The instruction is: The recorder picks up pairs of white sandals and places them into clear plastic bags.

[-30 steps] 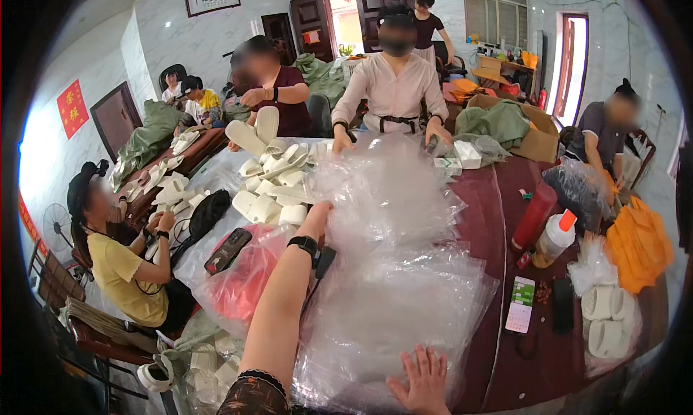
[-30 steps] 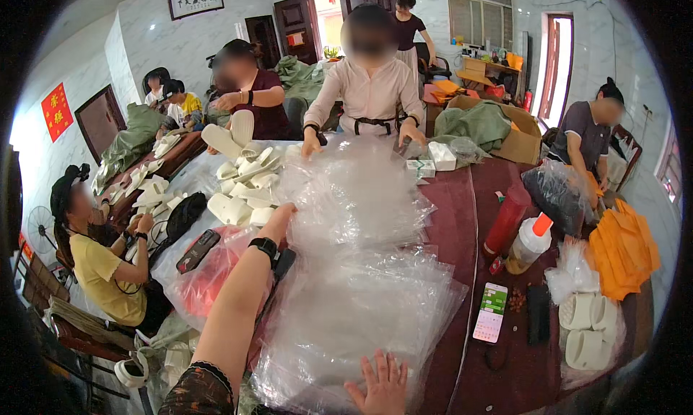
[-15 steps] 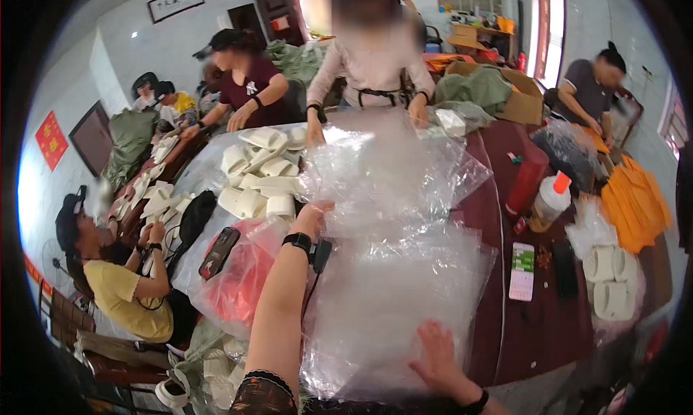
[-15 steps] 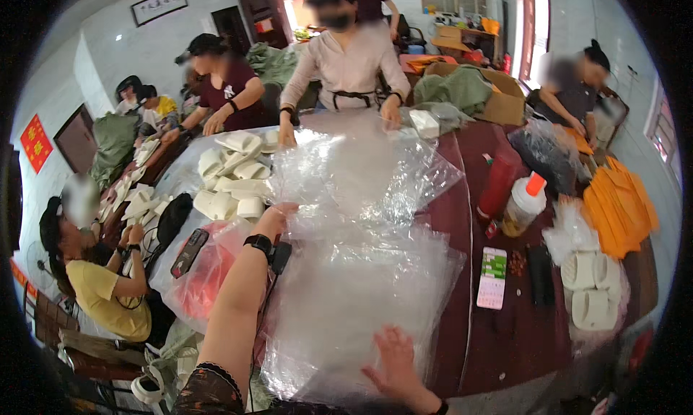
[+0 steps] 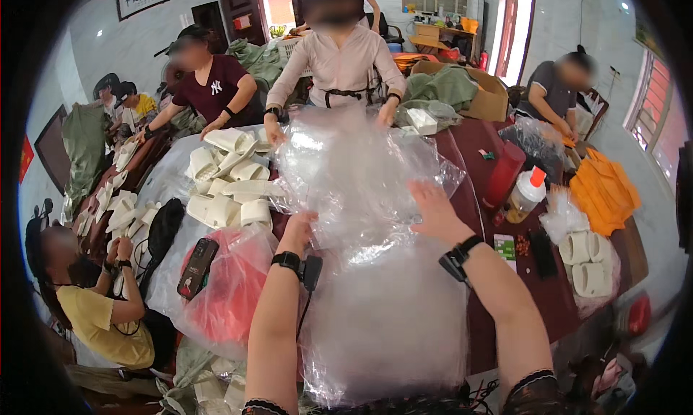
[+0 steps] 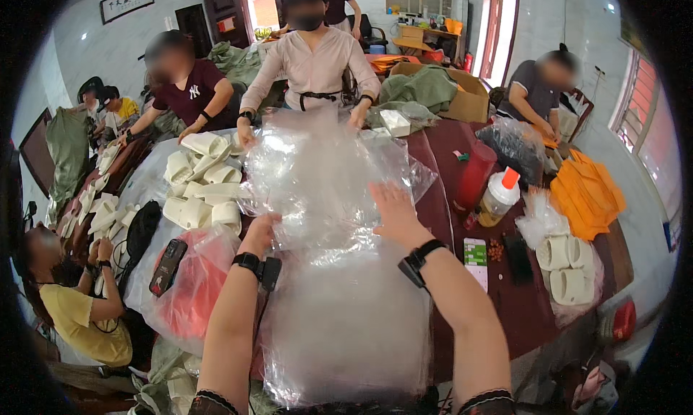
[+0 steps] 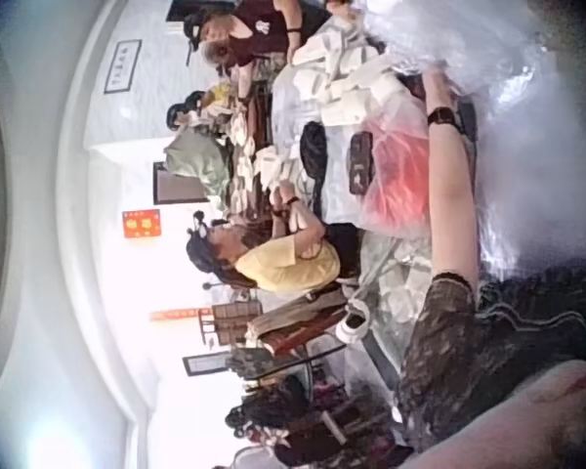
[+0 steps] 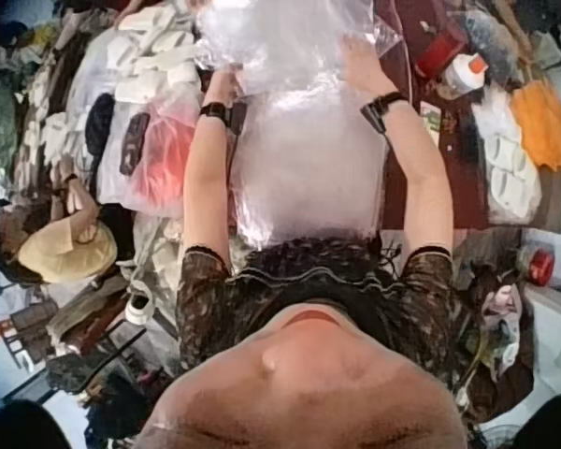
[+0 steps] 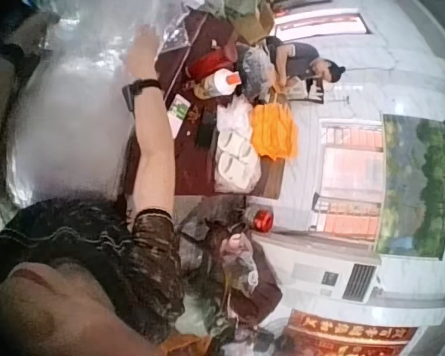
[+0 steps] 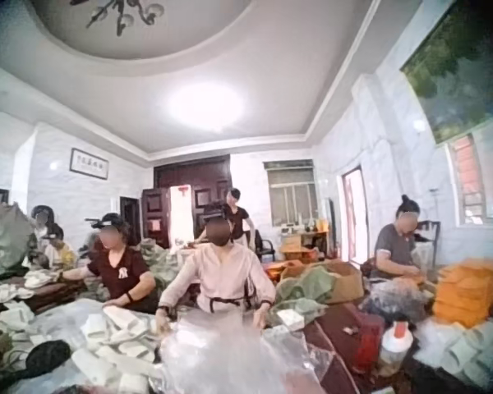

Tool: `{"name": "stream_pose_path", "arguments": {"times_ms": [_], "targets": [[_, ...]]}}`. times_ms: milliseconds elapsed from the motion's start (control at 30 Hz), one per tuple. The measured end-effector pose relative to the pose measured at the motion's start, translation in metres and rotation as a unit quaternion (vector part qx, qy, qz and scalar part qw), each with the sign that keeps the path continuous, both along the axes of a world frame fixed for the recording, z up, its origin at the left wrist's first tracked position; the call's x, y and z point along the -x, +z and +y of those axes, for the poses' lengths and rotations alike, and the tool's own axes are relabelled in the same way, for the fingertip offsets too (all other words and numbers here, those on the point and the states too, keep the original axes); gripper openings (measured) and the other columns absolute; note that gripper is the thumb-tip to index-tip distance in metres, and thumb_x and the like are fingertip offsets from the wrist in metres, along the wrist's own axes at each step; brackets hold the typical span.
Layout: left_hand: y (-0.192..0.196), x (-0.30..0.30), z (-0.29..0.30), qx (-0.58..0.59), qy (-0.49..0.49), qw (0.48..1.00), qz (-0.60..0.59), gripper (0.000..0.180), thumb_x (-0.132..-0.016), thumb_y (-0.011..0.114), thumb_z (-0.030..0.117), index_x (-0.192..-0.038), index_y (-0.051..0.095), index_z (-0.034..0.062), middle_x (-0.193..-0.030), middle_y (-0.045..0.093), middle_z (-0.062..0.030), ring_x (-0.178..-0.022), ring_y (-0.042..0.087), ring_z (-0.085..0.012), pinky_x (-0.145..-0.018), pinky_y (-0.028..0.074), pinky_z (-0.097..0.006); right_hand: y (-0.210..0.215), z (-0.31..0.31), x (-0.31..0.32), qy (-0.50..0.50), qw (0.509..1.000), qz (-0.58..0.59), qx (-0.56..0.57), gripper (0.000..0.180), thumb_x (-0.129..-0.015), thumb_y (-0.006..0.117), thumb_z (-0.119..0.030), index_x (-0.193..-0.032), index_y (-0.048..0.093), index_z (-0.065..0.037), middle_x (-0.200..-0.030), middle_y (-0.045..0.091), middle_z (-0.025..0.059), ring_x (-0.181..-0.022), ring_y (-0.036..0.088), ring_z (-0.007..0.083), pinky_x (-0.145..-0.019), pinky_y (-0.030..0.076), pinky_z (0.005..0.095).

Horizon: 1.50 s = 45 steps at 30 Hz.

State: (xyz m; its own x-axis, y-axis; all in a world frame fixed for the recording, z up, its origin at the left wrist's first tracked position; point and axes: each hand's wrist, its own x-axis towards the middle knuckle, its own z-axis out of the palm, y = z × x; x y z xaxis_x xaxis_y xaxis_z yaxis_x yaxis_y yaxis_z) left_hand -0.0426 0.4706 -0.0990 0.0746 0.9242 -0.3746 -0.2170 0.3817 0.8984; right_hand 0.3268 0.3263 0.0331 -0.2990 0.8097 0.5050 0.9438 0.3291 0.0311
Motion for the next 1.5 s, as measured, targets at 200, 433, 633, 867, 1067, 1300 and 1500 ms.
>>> {"name": "stream_pose_path", "arguments": {"times_ms": [200,433,633,867,1067,1300,1500], "targets": [[0.016,0.021,-0.012,-0.021,-0.033,0.997,-0.062,0.028,-0.090,0.059,0.015,-0.109,0.060,-0.0052,-0.097,0.065,-0.0157,-0.086,0.064,-0.0295,-0.077,0.054,-0.043,-0.045,0.067,0.062,-0.004,0.980,0.151,0.128,0.031,-0.085,0.063,-0.029,-0.108,0.067,-0.008,-0.097,0.067,0.0148,-0.086,0.065,0.0367,-0.078,0.051,0.0470],[0.109,-0.055,-0.067,-0.011,-0.012,0.975,-0.223,0.062,-0.096,0.050,0.046,-0.135,0.048,-0.0008,-0.133,0.056,-0.0167,-0.119,0.055,-0.0319,-0.099,0.045,-0.048,-0.056,0.096,0.107,-0.024,0.868,0.421,0.263,0.040,-0.087,0.060,-0.034,-0.112,0.063,-0.004,-0.113,0.066,0.0171,-0.098,0.064,0.0380,-0.086,0.051,0.0422],[0.114,-0.017,-0.065,-0.002,-0.083,0.951,-0.299,0.100,-0.083,0.054,0.074,-0.149,0.031,0.0021,-0.151,0.040,-0.0154,-0.138,0.038,-0.0322,-0.110,0.035,-0.051,-0.030,0.052,0.124,-0.013,0.961,0.158,0.227,0.071,-0.078,0.070,-0.028,-0.140,0.044,-0.006,-0.134,0.056,0.0157,-0.122,0.051,0.0373,-0.099,0.045,0.0410],[0.078,-0.032,-0.045,-0.083,-0.081,0.986,0.116,0.044,-0.082,0.075,0.028,-0.112,0.063,-0.0020,-0.071,0.055,-0.0010,-0.058,0.054,-0.0156,-0.050,0.042,-0.033,-0.067,0.061,0.084,0.010,0.950,0.269,0.159,0.061,-0.080,0.059,0.003,-0.138,0.049,-0.009,-0.122,0.064,0.0151,-0.108,0.062,0.0328,-0.093,0.049,0.0373],[0.085,-0.044,-0.047,0.000,-0.018,0.998,0.068,0.033,-0.090,0.066,0.025,-0.114,0.061,0.0020,-0.085,0.060,-0.0049,-0.069,0.059,-0.0184,-0.063,0.050,-0.034,-0.057,0.066,0.098,0.100,0.830,0.533,0.129,0.045,-0.086,0.057,-0.005,-0.131,0.053,-0.007,-0.104,0.070,0.0188,-0.092,0.068,0.0377,-0.082,0.054,0.0419],[0.101,-0.086,-0.055,0.031,-0.085,0.978,-0.190,0.045,-0.082,0.075,0.022,-0.119,0.058,0.0025,-0.099,0.065,-0.0059,-0.075,0.063,-0.0173,-0.061,0.051,-0.032,-0.068,0.054,0.119,0.179,0.909,0.296,0.234,0.046,-0.087,0.061,-0.011,-0.132,0.054,-0.003,-0.122,0.064,0.0162,-0.115,0.059,0.0338,-0.101,0.045,0.0418],[0.059,-0.062,-0.028,-0.055,0.022,0.992,0.108,0.024,-0.084,0.073,0.019,-0.094,0.070,-0.0024,-0.087,0.065,-0.0097,-0.072,0.061,-0.0219,-0.061,0.050,-0.038,-0.015,0.021,0.091,0.210,0.904,0.341,0.147,0.043,-0.083,0.072,-0.029,-0.120,0.064,-0.008,-0.120,0.063,0.0179,-0.111,0.058,0.0361,-0.097,0.045,0.0439]]}}
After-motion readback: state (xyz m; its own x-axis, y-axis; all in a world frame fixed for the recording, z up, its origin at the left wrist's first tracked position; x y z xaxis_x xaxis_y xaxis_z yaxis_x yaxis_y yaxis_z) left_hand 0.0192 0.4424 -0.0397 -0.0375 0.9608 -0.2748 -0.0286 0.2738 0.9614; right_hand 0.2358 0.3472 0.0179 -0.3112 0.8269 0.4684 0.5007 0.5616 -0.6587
